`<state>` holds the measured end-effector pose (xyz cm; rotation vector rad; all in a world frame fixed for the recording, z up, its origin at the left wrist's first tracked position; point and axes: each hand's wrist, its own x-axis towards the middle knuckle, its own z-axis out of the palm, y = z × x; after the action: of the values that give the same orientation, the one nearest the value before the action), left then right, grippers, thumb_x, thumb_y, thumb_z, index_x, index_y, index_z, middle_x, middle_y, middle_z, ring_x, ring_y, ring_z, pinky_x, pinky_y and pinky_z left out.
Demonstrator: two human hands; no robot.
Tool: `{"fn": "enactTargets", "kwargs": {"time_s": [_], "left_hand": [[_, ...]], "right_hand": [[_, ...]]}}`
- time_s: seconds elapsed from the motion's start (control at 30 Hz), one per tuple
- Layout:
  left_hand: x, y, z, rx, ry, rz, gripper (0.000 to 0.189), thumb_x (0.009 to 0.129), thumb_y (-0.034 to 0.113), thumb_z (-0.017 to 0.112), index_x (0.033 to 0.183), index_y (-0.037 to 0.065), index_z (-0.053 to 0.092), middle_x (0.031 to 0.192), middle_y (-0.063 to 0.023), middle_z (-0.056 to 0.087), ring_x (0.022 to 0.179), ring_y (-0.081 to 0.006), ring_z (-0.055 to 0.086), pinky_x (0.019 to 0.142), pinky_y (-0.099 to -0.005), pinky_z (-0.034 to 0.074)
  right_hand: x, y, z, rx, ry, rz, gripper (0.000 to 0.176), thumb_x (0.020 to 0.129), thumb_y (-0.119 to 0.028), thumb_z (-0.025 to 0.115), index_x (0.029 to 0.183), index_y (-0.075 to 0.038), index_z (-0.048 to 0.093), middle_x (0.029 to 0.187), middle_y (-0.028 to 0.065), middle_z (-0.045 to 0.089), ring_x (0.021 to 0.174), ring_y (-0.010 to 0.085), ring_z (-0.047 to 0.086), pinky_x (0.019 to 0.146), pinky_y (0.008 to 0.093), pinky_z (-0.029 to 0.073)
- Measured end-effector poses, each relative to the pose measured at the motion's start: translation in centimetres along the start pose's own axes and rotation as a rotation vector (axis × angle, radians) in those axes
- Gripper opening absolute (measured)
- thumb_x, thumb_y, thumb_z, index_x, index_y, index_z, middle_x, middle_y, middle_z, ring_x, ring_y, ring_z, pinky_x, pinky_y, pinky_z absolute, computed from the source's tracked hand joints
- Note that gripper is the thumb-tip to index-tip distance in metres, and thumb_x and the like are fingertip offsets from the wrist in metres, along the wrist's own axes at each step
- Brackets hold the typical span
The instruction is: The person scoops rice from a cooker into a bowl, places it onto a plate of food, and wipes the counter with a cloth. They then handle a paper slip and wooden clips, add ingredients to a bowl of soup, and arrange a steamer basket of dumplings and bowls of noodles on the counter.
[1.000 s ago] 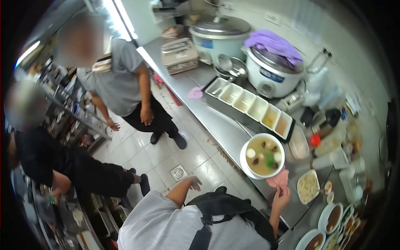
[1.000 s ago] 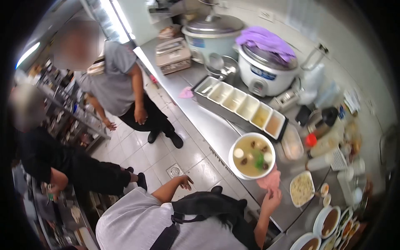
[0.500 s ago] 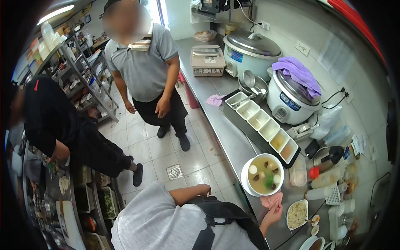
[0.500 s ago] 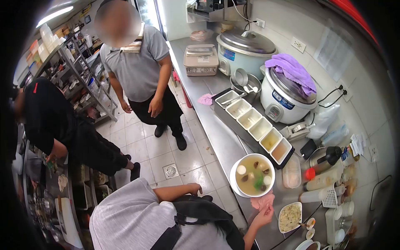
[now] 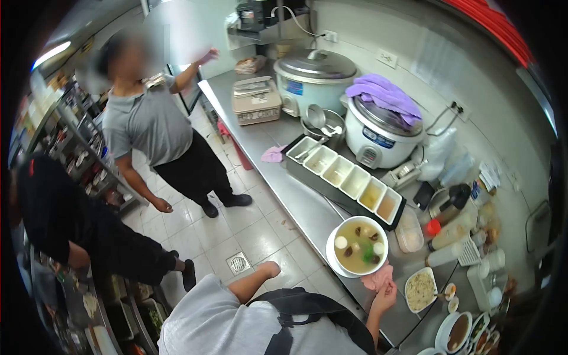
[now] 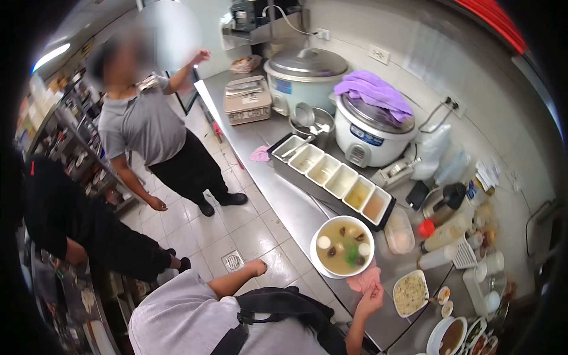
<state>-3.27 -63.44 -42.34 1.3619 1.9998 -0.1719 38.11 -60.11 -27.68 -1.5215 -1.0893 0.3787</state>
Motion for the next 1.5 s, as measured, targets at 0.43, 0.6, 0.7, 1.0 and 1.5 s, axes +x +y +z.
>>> {"fn": "enactTargets", "kwargs": {"time_s": [0.43,0.6,0.7,1.0,1.5], "left_hand": [[1.0,16.3,-40.0,-0.042,0.553,0.257,0.040,0.076,0.049,0.057,0.076,0.012,0.071,0.065,-0.0099,0.066,0.064,-0.0244,0.065,0.063,-0.0362,0.051],[8.6,23.9,-46.5,0.107,0.787,0.405,0.031,0.071,0.041,0.067,0.084,0.014,0.070,0.081,-0.0070,0.067,0.079,-0.0245,0.064,0.068,-0.0370,0.050],[12.8,25.3,-45.9,0.275,0.567,0.332,0.032,0.067,0.039,0.070,0.087,0.015,0.070,0.089,-0.0072,0.067,0.086,-0.0243,0.064,0.073,-0.0375,0.051],[13.6,25.3,-49.4,0.304,0.675,0.358,0.038,0.060,0.034,0.074,0.092,0.015,0.069,0.091,-0.0097,0.067,0.088,-0.0261,0.064,0.075,-0.0383,0.051],[17.4,29.1,-49.3,0.370,0.663,0.466,0.031,0.069,0.021,0.066,0.099,0.013,0.068,0.096,-0.0127,0.066,0.090,-0.0298,0.063,0.075,-0.0404,0.051]], "right_hand": [[-1.8,-3.2,-0.1,-0.132,-0.019,0.059,0.018,0.087,-0.008,0.057,0.103,0.000,0.058,0.060,-0.0002,0.047,0.052,0.0052,0.039,0.047,0.0220,0.034],[-0.6,-4.3,1.1,-0.213,0.013,0.075,0.018,0.087,-0.009,0.057,0.103,0.000,0.058,0.068,0.0025,0.056,0.055,0.0054,0.044,0.049,0.0222,0.038],[-0.4,-4.2,1.1,-0.271,-0.020,0.112,0.018,0.087,-0.009,0.057,0.103,0.000,0.058,0.074,0.0041,0.061,0.056,0.0057,0.046,0.051,0.0228,0.040],[-0.7,-2.0,1.1,-0.161,-0.013,0.105,0.018,0.089,-0.009,0.056,0.104,0.000,0.057,0.075,0.0003,0.060,0.059,0.0030,0.047,0.052,0.0194,0.040],[-0.7,-2.5,1.0,-0.184,-0.006,0.108,0.015,0.088,-0.005,0.055,0.102,0.000,0.059,0.066,-0.0009,0.054,0.056,0.0039,0.045,0.051,0.0202,0.038]]}}
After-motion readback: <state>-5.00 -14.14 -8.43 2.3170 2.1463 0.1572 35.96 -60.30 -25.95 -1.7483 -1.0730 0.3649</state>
